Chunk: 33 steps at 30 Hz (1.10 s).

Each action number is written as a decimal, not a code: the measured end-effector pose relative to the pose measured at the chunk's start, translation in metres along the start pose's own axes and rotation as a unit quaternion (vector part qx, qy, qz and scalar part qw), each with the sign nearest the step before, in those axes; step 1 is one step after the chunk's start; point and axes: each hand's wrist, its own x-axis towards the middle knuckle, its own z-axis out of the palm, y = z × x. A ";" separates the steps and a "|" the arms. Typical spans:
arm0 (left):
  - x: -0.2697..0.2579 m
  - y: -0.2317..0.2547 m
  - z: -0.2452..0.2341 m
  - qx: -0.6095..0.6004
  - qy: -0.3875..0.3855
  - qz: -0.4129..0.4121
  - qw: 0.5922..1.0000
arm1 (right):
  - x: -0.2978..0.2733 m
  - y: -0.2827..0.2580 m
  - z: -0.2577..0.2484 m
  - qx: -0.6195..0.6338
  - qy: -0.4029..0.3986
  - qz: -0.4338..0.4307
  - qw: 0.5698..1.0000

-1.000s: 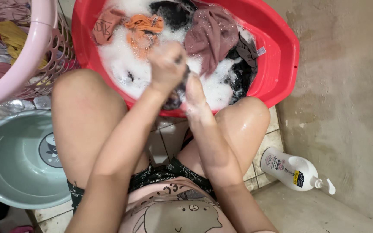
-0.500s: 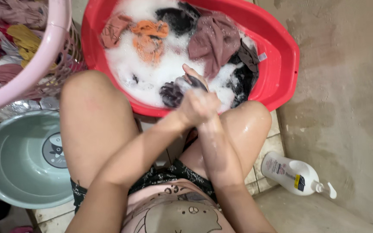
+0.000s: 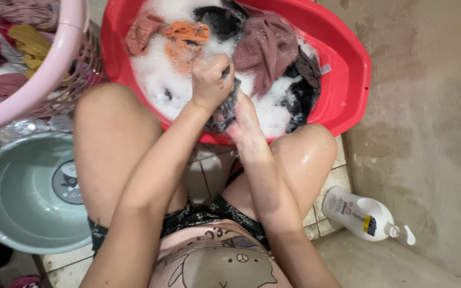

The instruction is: The person hand washes clothes in a red basin filled with soapy water. They scrub and wring a yellow garment, then a dark garment, and finally an orange garment, handling each item individually.

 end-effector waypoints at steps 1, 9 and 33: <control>0.000 0.004 -0.001 0.023 0.003 0.008 1.000 | 0.001 -0.002 0.000 0.000 -0.011 -0.020 1.000; -0.013 0.016 0.000 0.029 -0.033 0.031 0.999 | 0.002 0.004 -0.006 0.001 -0.005 0.000 1.000; 0.053 0.000 -0.081 -0.379 -0.346 -0.348 0.785 | -0.031 -0.098 -0.013 -0.339 -0.083 -0.258 0.901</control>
